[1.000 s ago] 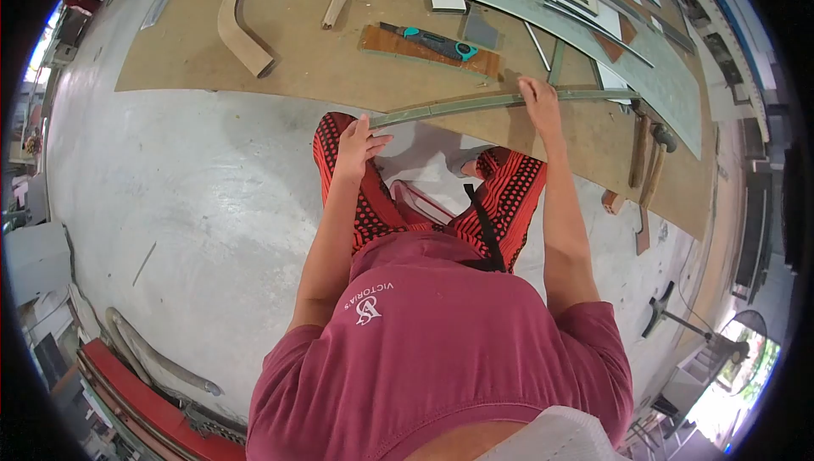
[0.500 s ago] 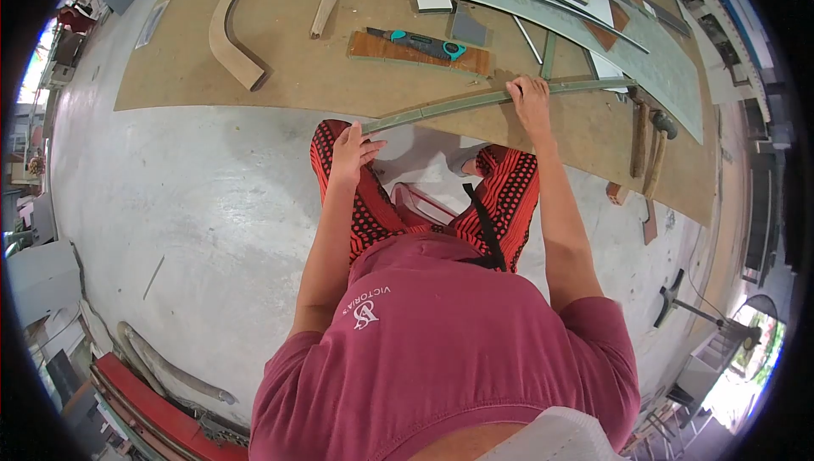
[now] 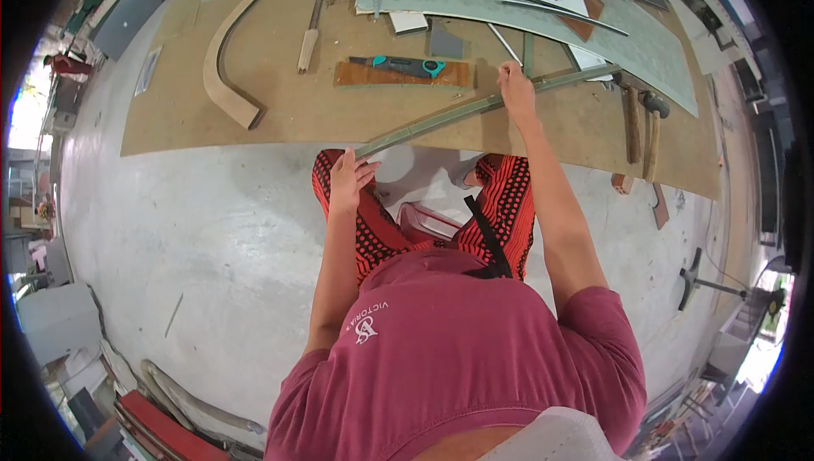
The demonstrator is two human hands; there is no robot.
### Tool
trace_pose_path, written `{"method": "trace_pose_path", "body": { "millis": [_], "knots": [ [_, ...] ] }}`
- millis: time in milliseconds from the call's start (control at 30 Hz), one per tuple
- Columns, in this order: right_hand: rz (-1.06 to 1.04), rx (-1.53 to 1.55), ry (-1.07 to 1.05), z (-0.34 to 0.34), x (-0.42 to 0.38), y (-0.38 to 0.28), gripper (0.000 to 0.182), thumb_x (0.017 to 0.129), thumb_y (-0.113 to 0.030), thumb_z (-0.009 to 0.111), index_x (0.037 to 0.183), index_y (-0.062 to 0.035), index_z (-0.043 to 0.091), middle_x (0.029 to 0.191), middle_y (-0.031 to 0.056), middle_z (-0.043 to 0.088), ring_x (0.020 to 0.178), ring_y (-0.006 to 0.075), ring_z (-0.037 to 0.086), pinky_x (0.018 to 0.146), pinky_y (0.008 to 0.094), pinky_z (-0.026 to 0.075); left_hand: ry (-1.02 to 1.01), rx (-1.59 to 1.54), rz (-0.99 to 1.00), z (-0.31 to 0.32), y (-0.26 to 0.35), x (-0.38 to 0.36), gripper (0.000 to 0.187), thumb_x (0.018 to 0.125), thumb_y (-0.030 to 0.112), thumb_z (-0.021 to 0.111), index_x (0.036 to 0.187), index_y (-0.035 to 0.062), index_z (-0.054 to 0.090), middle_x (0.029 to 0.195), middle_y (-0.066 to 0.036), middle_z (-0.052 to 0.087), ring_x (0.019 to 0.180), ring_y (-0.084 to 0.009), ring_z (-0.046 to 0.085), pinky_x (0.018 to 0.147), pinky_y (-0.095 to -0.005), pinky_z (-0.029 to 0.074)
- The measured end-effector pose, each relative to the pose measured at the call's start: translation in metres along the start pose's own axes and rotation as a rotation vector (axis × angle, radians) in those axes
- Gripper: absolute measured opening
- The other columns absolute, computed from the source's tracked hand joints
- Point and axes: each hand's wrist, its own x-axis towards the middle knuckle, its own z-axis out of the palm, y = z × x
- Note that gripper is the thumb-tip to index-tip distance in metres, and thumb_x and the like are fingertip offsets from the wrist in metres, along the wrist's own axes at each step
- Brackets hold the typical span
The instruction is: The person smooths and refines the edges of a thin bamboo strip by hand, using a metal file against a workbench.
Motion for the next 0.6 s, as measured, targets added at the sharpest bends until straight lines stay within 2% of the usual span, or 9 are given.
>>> {"method": "trace_pose_path", "body": {
  "millis": [33, 67, 167, 267, 300, 367, 400, 467, 600],
  "knots": [
    [-0.057, 0.088, 0.153, -0.001, 0.005, 0.003, 0.02, 0.092, -0.023, 0.058, 0.101, -0.0054, 0.059, 0.095, 0.017, 0.062, 0.094, 0.033, 0.06, 0.078, 0.0457, 0.047, 0.024, -0.004, 0.005, 0.001, 0.001, 0.0, 0.048, 0.097, 0.044, 0.048, 0.118, 0.0006, 0.048, 0.11, -0.015, 0.064, 0.092, -0.0257, 0.068, 0.079, -0.0344, 0.051],
    [-0.114, 0.173, 0.303, -0.003, 0.009, 0.007, 0.023, 0.09, -0.024, 0.061, 0.105, -0.0062, 0.06, 0.099, 0.0178, 0.061, 0.095, 0.0347, 0.059, 0.077, 0.047, 0.048, 0.04, -0.022, 0.008, 0.0, 0.002, 0.0, 0.05, 0.097, 0.045, 0.049, 0.119, 0.0001, 0.048, 0.109, -0.017, 0.063, 0.093, -0.0261, 0.068, 0.08, -0.0354, 0.051],
    [-0.174, 0.009, 0.461, -0.025, 0.02, 0.028, 0.029, 0.087, -0.024, 0.065, 0.111, -0.0095, 0.06, 0.106, 0.0188, 0.059, 0.097, 0.0369, 0.058, 0.079, 0.0468, 0.048, 0.016, -0.038, 0.056, -0.012, 0.009, 0.007, 0.051, 0.097, 0.045, 0.05, 0.12, -0.0002, 0.047, 0.11, -0.018, 0.063, 0.093, -0.027, 0.068, 0.081, -0.0354, 0.052],
    [-0.162, -0.193, 0.509, -0.042, 0.012, 0.055, 0.027, 0.085, -0.024, 0.067, 0.108, -0.0095, 0.062, 0.103, 0.0173, 0.06, 0.097, 0.0347, 0.058, 0.08, 0.0446, 0.048, 0.051, -0.046, 0.082, -0.023, 0.018, 0.016, 0.051, 0.096, 0.045, 0.052, 0.118, -0.0005, 0.048, 0.107, -0.017, 0.063, 0.093, -0.0273, 0.067, 0.08, -0.036, 0.052],
    [-0.165, -0.193, 0.504, -0.045, 0.007, 0.062, 0.027, 0.085, -0.024, 0.067, 0.108, -0.0095, 0.062, 0.103, 0.0173, 0.06, 0.097, 0.0347, 0.058, 0.08, 0.0446, 0.048, 0.077, -0.045, 0.095, -0.024, 0.022, 0.02, 0.049, 0.095, 0.045, 0.053, 0.117, 0.0004, 0.05, 0.107, -0.016, 0.064, 0.093, -0.0268, 0.067, 0.081, -0.0367, 0.052],
    [-0.193, 0.014, 0.246, -0.046, -0.003, 0.072, 0.024, 0.085, -0.025, 0.068, 0.101, -0.0078, 0.065, 0.101, 0.016, 0.059, 0.094, 0.0322, 0.059, 0.081, 0.0424, 0.049, 0.119, -0.02, 0.1, -0.023, 0.026, 0.028, 0.05, 0.095, 0.046, 0.053, 0.117, 0.0008, 0.051, 0.101, -0.014, 0.065, 0.093, -0.0259, 0.067, 0.081, -0.0365, 0.051],
    [-0.191, 0.015, 0.242, -0.046, -0.005, 0.073, 0.024, 0.085, -0.025, 0.068, 0.101, -0.0078, 0.065, 0.101, 0.016, 0.059, 0.094, 0.0322, 0.059, 0.081, 0.0424, 0.049, 0.096, -0.035, 0.114, -0.022, 0.029, 0.03, 0.048, 0.095, 0.044, 0.054, 0.116, 0.0008, 0.051, 0.1, -0.013, 0.065, 0.093, -0.0255, 0.067, 0.081, -0.0366, 0.052],
    [-0.16, 0.246, 0.23, -0.044, -0.011, 0.076, 0.024, 0.085, -0.027, 0.068, 0.096, -0.0067, 0.066, 0.099, 0.0139, 0.059, 0.092, 0.0296, 0.059, 0.08, 0.0402, 0.049, 0.073, -0.045, 0.123, -0.019, 0.031, 0.03, 0.045, 0.095, 0.042, 0.054, 0.114, 0.0008, 0.052, 0.098, -0.012, 0.066, 0.092, -0.025, 0.067, 0.081, -0.0367, 0.052],
    [-0.109, 0.194, 0.258, -0.043, -0.016, 0.069, 0.024, 0.085, -0.028, 0.068, 0.096, -0.007, 0.066, 0.098, 0.0129, 0.059, 0.09, 0.0287, 0.06, 0.078, 0.039, 0.049, 0.048, -0.032, 0.187, -0.016, 0.025, 0.027, 0.037, 0.096, 0.035, 0.057, 0.111, 0.0013, 0.053, 0.097, -0.011, 0.066, 0.088, -0.0232, 0.068, 0.078, -0.0351, 0.053]
  ]
}}
